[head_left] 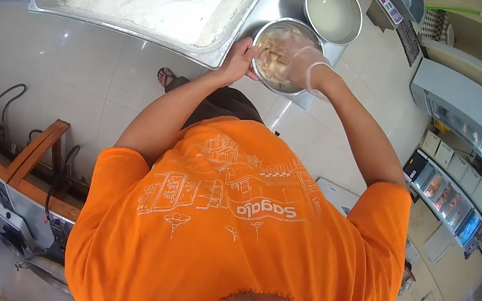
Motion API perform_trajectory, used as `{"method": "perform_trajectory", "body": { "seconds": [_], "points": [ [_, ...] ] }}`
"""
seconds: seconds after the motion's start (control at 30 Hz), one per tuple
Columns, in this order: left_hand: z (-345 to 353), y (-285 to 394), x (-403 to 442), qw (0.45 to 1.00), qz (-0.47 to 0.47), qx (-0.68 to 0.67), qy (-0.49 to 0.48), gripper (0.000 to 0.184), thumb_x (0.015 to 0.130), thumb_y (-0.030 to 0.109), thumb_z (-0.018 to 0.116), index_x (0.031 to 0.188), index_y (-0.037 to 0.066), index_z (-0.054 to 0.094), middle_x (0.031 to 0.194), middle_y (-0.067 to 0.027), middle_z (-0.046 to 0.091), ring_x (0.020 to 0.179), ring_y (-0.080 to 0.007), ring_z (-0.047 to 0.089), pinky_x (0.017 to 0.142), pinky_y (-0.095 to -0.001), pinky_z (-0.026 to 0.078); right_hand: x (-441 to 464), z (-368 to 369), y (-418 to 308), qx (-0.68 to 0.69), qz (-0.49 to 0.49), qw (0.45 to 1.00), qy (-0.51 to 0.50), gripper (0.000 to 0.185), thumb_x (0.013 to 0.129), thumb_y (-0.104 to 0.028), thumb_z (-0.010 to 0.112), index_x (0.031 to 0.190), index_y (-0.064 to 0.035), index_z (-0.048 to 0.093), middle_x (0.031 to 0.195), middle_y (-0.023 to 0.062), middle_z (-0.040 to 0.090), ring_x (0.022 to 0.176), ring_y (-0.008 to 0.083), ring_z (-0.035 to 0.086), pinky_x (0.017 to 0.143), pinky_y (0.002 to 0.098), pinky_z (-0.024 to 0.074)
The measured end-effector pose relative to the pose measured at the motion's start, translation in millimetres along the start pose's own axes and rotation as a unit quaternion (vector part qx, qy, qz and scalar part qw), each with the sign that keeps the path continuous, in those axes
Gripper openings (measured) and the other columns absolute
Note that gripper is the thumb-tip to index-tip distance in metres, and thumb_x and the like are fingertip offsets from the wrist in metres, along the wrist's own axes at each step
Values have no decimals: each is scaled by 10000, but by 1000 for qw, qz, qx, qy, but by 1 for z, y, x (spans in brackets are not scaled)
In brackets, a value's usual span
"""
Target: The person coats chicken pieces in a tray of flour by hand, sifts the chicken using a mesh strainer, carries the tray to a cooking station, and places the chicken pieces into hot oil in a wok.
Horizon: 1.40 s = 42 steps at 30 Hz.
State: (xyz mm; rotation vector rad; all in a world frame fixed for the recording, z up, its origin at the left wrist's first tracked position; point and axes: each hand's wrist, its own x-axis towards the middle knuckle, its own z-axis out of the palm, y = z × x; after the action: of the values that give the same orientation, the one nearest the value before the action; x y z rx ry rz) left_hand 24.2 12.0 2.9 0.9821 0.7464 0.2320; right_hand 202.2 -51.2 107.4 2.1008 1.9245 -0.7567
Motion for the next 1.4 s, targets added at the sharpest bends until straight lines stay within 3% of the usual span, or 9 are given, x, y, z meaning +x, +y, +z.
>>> {"method": "perform_trajectory", "body": {
  "seconds": [0.3, 0.43, 0.67, 0.77, 0.83, 0.93, 1.1, 1.3, 1.4],
  "points": [
    [-1, -13, 6, 999, 13, -32, -1, 220, 1039, 178, 465, 882, 26, 444, 783, -65, 513, 632, -146, 642, 522, -305, 620, 41, 45, 57, -93, -93, 989, -69, 637, 843, -258, 650, 1440, -133, 465, 1164, 204, 669, 1127, 356, 635, 1068, 401, 399],
    [-1, -7, 3, 1000, 0, -17, 0, 226, 1040, 182, 465, 884, 21, 444, 785, -66, 510, 637, -152, 643, 523, -309, 623, 8, -23, 13, 381, 215, 895, -90, 625, 844, -278, 690, 1410, -109, 486, 1297, 220, 593, 1253, 400, 526, 1100, 462, 371],
    [0, -3, 1, 999, -1, -35, 4, 236, 1034, 184, 479, 874, 16, 437, 791, -78, 527, 622, -164, 642, 519, -311, 624, 38, 48, 20, -295, -154, 943, -4, 592, 891, -288, 585, 1442, -120, 451, 1422, 198, 491, 1291, 356, 512, 1070, 409, 413],
    [2, 1, -2, 999, 11, -27, 13, 232, 1032, 183, 482, 874, 19, 436, 779, -85, 547, 627, -171, 653, 516, -313, 624, 54, 42, 17, -39, 108, 993, -33, 549, 879, -270, 599, 1372, -48, 506, 1270, 238, 595, 1200, 341, 584, 1019, 396, 448],
    [3, 1, -2, 1000, 13, -18, 12, 231, 1032, 182, 483, 875, 19, 437, 769, -91, 559, 633, -175, 662, 516, -315, 624, 37, 31, 42, -176, -92, 979, -46, 545, 871, -286, 623, 1321, 5, 526, 1198, 251, 626, 1154, 338, 610, 995, 405, 461],
    [-2, -9, 3, 1000, 9, -17, 11, 228, 1032, 180, 482, 877, 17, 442, 761, -98, 567, 638, -179, 670, 515, -317, 624, 16, 4, 23, 334, 174, 925, -46, 634, 859, -324, 669, 1337, 53, 487, 1218, 261, 620, 1167, 357, 602, 1008, 418, 452],
    [-4, -13, 8, 999, 3, -34, -3, 229, 1034, 193, 479, 889, 19, 448, 776, -98, 563, 631, -175, 664, 517, -321, 625, 4, -16, -11, -158, -102, 982, 15, 630, 873, -340, 658, 1422, -103, 459, 1332, 253, 559, 1285, 365, 519, 1039, 407, 434],
    [-3, -9, 6, 999, 1, -44, 5, 241, 1039, 223, 467, 912, 20, 450, 801, -99, 556, 629, -173, 654, 524, -329, 628, 56, 37, 4, -33, 69, 997, -28, 501, 864, -261, 633, 1341, -123, 574, 1329, 231, 565, 1289, 346, 502, 1014, 396, 456],
    [-2, -11, 5, 999, 20, -31, 13, 241, 1040, 225, 462, 914, 20, 450, 796, -98, 558, 627, -174, 650, 522, -331, 627, 60, 48, 52, -237, -140, 961, -11, 459, 863, -234, 623, 1288, -61, 612, 1257, 240, 607, 1175, 343, 578, 983, 397, 476]
  ]
}}
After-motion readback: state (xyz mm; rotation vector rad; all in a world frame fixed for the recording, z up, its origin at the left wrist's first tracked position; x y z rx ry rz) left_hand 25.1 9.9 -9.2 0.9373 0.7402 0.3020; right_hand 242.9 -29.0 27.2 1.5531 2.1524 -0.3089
